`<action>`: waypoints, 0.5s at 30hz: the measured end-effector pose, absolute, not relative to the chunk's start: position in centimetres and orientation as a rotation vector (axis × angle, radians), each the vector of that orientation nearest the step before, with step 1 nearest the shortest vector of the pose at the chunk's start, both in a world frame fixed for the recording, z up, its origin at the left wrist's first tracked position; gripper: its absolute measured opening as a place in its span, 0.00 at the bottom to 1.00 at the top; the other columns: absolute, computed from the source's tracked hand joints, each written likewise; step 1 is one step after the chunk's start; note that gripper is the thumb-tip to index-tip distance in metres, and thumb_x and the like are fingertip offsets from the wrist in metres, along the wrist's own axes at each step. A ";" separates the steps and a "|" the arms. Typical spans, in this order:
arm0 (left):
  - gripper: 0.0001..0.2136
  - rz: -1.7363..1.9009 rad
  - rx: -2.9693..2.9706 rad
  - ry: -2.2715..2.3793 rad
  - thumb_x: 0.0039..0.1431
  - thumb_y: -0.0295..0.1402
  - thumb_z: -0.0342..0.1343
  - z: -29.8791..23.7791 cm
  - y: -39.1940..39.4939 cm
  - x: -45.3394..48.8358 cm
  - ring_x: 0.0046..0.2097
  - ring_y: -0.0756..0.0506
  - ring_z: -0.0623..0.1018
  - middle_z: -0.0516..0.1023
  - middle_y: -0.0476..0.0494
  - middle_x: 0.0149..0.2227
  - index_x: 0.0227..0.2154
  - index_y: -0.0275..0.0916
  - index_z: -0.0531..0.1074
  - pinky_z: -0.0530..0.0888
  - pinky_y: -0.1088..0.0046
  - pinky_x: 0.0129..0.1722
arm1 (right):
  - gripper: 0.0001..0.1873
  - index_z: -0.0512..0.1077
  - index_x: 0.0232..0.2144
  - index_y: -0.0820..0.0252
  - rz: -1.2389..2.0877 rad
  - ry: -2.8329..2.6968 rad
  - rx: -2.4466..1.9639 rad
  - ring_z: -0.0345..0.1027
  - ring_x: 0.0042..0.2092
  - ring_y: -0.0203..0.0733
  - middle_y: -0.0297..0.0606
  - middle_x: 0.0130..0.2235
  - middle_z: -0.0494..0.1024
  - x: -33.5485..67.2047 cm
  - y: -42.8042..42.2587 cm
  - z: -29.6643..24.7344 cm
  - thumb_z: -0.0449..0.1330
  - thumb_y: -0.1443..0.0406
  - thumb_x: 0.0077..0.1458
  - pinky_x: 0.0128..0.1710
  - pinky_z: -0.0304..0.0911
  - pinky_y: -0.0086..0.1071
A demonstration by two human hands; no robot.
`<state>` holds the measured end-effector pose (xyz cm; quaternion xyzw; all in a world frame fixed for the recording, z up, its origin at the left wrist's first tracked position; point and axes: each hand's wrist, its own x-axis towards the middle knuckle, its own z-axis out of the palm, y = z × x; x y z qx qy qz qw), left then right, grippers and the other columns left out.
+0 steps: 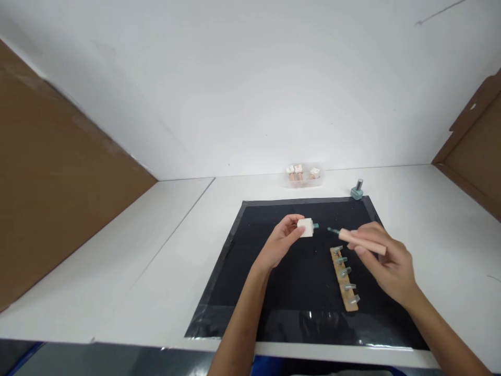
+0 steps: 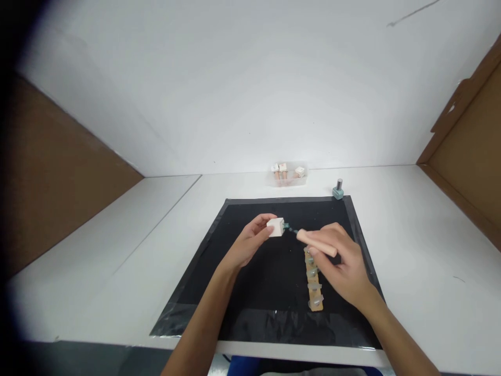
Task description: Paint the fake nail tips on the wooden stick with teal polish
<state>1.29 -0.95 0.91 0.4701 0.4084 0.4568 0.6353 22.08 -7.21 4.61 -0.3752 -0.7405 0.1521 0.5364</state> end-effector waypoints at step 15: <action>0.11 0.781 1.692 1.217 0.46 0.28 0.59 -1.7 -0.3 1.5 0.45 0.43 0.72 0.74 0.46 0.39 0.35 0.39 0.69 0.67 0.62 0.49 | 0.19 0.65 0.40 0.56 0.002 -1.639 -1.720 0.74 0.39 0.55 0.46 0.36 0.78 21.7 -16.5 -2.5 0.50 0.48 0.57 0.33 0.67 0.43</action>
